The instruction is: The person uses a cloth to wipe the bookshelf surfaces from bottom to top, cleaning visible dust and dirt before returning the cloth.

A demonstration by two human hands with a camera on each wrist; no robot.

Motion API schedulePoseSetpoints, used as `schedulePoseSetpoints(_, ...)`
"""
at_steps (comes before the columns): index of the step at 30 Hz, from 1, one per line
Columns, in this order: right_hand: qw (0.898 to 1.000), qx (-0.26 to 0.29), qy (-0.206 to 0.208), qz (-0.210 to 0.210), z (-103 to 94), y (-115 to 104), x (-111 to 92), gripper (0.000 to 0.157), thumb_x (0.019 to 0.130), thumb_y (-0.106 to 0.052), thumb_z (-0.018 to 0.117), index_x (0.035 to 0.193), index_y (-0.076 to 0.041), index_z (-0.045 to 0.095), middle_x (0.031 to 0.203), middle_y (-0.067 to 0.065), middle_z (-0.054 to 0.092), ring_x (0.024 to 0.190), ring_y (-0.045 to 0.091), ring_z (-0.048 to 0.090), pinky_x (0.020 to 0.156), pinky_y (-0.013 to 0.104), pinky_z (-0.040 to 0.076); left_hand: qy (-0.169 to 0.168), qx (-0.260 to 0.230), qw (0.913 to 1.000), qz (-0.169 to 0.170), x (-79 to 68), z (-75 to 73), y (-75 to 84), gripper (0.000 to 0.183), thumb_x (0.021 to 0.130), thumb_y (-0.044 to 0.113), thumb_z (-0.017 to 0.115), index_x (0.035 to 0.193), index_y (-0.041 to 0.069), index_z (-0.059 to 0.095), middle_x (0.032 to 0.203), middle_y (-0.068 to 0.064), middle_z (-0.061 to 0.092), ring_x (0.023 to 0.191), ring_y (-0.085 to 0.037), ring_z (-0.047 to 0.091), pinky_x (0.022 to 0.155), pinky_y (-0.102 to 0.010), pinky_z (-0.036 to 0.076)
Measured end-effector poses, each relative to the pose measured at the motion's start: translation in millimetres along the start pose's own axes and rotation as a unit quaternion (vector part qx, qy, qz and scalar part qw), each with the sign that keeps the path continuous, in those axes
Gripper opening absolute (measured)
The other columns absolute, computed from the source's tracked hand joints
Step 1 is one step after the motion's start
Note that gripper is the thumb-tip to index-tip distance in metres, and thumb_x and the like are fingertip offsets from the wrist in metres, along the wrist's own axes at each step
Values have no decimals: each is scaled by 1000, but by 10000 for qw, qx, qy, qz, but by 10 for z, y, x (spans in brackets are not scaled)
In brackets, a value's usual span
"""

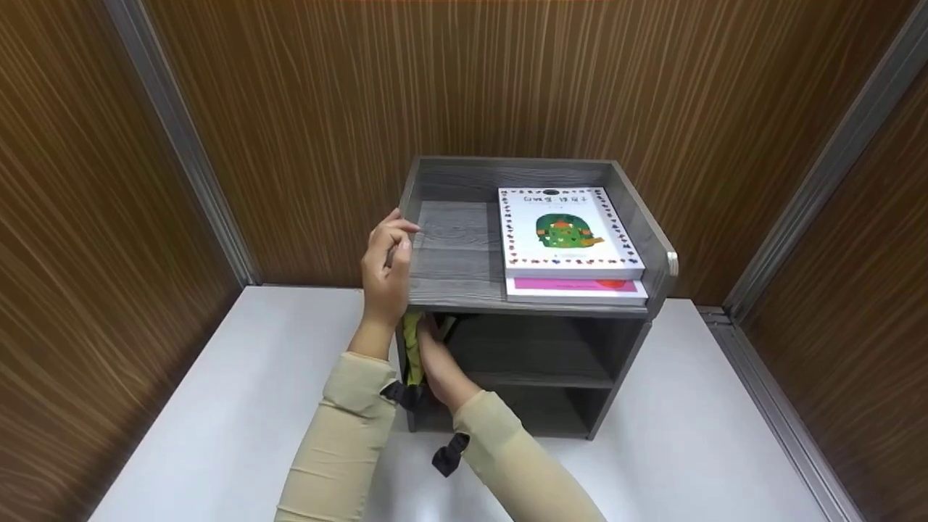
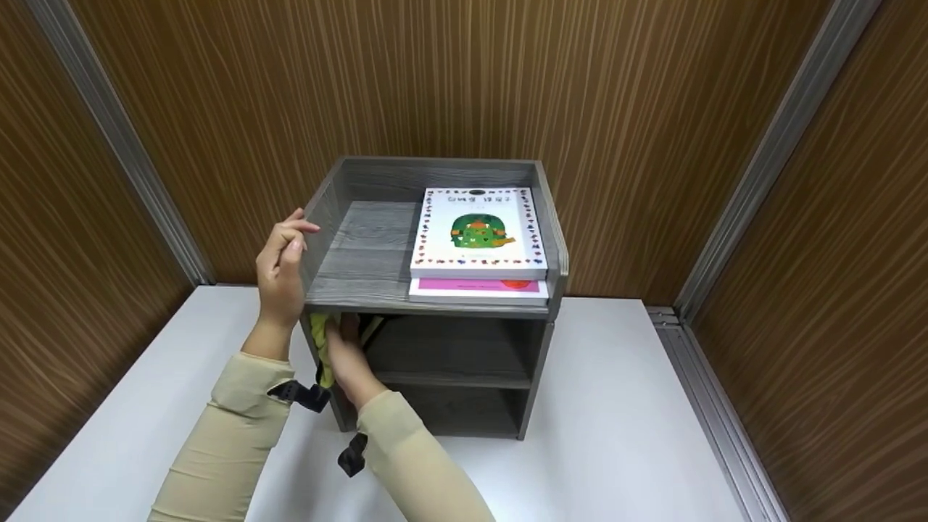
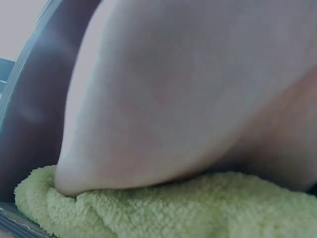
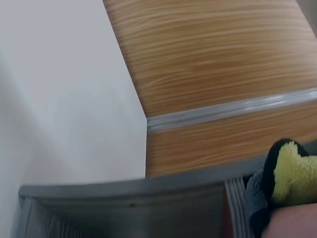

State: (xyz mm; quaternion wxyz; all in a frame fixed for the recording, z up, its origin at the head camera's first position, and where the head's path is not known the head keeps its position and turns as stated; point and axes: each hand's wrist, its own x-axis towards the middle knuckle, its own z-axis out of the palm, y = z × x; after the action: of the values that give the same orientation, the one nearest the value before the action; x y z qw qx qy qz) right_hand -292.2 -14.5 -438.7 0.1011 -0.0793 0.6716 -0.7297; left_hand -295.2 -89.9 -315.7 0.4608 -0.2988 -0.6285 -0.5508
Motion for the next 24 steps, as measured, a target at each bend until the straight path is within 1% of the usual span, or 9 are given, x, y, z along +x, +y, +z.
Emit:
schedulePoseSetpoints(2,10000,34,68,-37,18,0,-2,73,79,-62,27,136,-23,4,141,1,-4,126,15,-1,100,33,9,10,-24,10000,18,5,-2,0,12,79,0,35,68,-2,40,90,-22,53,111,-39,35,93,-36,28)
schedulePoseSetpoints(6,9996,163,199,-77,41,1,10,68,83,-55,27,136,-20,4,140,3,-2,126,15,1,100,33,9,-37,-36,10000,-10,1,-9,4,12,79,0,35,69,-2,40,91,-23,52,111,-40,34,92,-36,28)
schedulePoseSetpoints(10,9989,269,351,-133,68,3,65,69,81,-60,27,135,-19,15,137,2,14,123,14,15,99,30,13,-26,-8,10000,-69,-2,-20,9,12,79,1,35,69,-2,40,91,-22,52,112,-38,34,92,-36,28)
schedulePoseSetpoints(14,9981,249,512,-218,68,11,160,73,77,-65,24,132,-18,20,132,-1,21,120,12,21,98,27,15,-18,1,9999,-131,-10,-24,10,11,79,1,36,69,-3,41,91,-21,52,112,-37,34,93,-36,28)
schedulePoseSetpoints(16,9980,199,556,-244,55,16,210,72,78,-65,23,132,-18,20,132,-1,21,119,11,22,97,27,17,-28,4,9999,-166,-14,-22,12,12,79,2,36,70,-3,41,91,-21,52,112,-37,34,93,-36,28)
schedulePoseSetpoints(18,9980,159,563,-238,33,17,260,69,80,-62,22,132,-17,21,131,-1,23,119,12,24,97,28,20,-45,-8,9998,-181,-12,-17,13,11,79,2,35,70,-3,40,92,-21,52,112,-37,34,93,-36,28)
schedulePoseSetpoints(22,9979,73,548,-333,-15,8,370,61,83,-56,24,125,-13,33,122,2,35,110,14,35,91,28,28,-96,-20,9998,-159,2,-14,19,12,79,3,35,71,-4,40,92,-22,51,113,-38,33,94,-36,26)
schedulePoseSetpoints(24,9981,54,469,-404,-39,10,420,56,84,-54,26,119,-12,38,115,1,39,105,13,39,89,26,31,-133,-11,9999,-106,7,-18,19,12,79,2,34,71,-4,41,93,-23,51,113,-39,32,94,-36,26)
